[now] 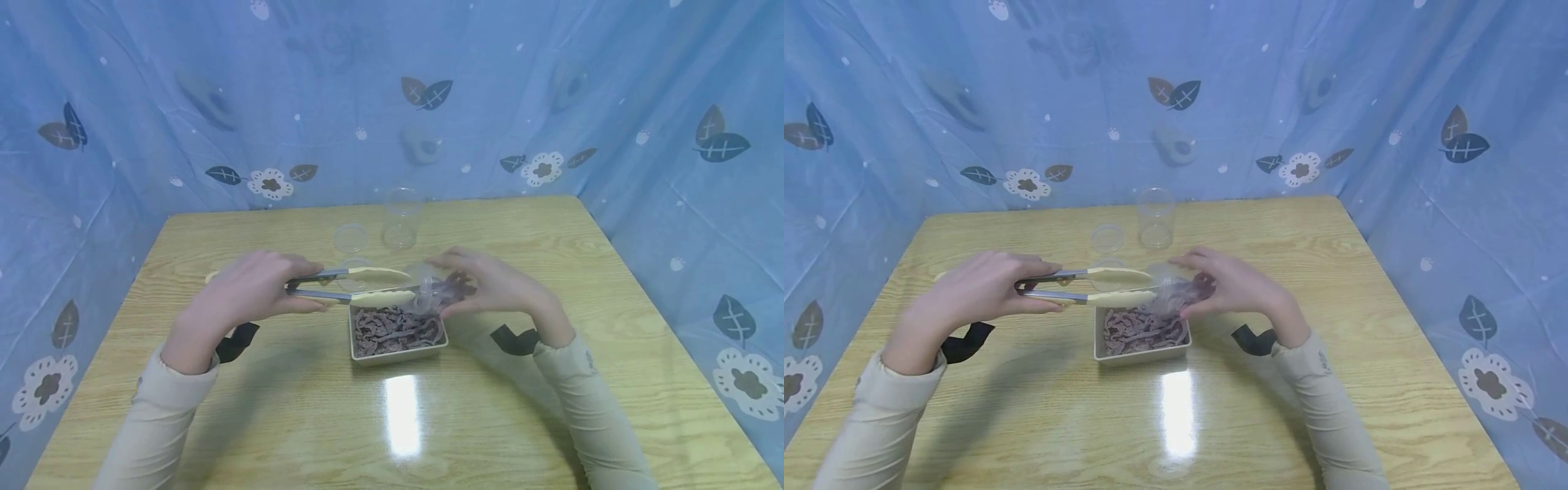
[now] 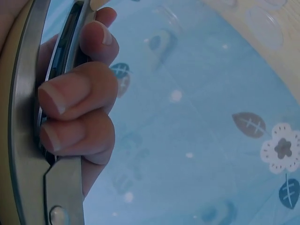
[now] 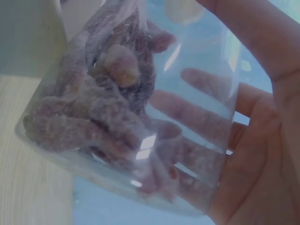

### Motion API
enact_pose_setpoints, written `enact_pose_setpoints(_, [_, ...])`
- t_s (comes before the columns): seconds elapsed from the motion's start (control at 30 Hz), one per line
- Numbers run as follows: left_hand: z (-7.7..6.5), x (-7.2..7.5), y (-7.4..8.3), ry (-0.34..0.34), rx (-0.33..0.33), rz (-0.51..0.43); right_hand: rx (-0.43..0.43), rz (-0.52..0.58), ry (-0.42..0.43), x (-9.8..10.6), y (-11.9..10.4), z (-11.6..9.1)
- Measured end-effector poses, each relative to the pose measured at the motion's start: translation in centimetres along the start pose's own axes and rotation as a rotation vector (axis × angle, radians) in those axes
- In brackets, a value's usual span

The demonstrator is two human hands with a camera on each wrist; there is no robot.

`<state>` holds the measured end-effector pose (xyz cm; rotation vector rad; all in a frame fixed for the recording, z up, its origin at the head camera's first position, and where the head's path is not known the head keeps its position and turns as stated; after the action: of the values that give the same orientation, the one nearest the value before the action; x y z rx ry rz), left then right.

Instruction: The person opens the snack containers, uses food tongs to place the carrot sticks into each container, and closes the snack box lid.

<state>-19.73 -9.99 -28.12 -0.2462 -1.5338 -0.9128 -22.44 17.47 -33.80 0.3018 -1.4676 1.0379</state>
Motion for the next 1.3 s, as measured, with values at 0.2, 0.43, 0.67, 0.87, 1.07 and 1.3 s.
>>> enact_pose_setpoints(0.2, [-0.7, 0.1, -0.4, -0.006, 0.001, 0.068, -0.046, -0.059, 0.055, 1.2, 1.3, -0.7])
enact_pose_setpoints(0.43, [-1.1, -0.8, -0.7, -0.057, 0.006, 0.154, -0.103, 0.000, 0.088, 2.3, 2.0, -1.4])
enact_pose_setpoints(0.67, [-1.0, -1.5, -0.4, -0.135, 0.012, 0.155, -0.110, 0.006, 0.089, 2.4, 2.0, -1.4])
enact_pose_setpoints(0.87, [-0.3, -2.1, -0.1, -0.215, 0.062, 0.174, -0.093, -0.001, 0.095, 2.5, 1.9, -1.3])
enact_pose_setpoints(1.07, [0.8, -2.1, 0.5, -0.262, 0.097, 0.202, -0.072, 0.001, 0.104, 2.5, 1.7, -1.3])
enact_pose_setpoints(1.3, [2.4, -2.3, 1.7, -0.361, 0.134, 0.283, -0.068, -0.007, 0.093, 2.1, 1.6, -1.2])
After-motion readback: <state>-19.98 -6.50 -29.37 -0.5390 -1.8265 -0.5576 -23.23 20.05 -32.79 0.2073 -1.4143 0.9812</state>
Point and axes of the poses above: each hand's wrist, its own z-axis towards the middle knuckle, its own x-axis out of the back of the hand, y = z × x, the point moved 6 cm from there along z, towards the middle knuckle, and after that the axes turned 12 degrees about -z, right-handed, at the moved point
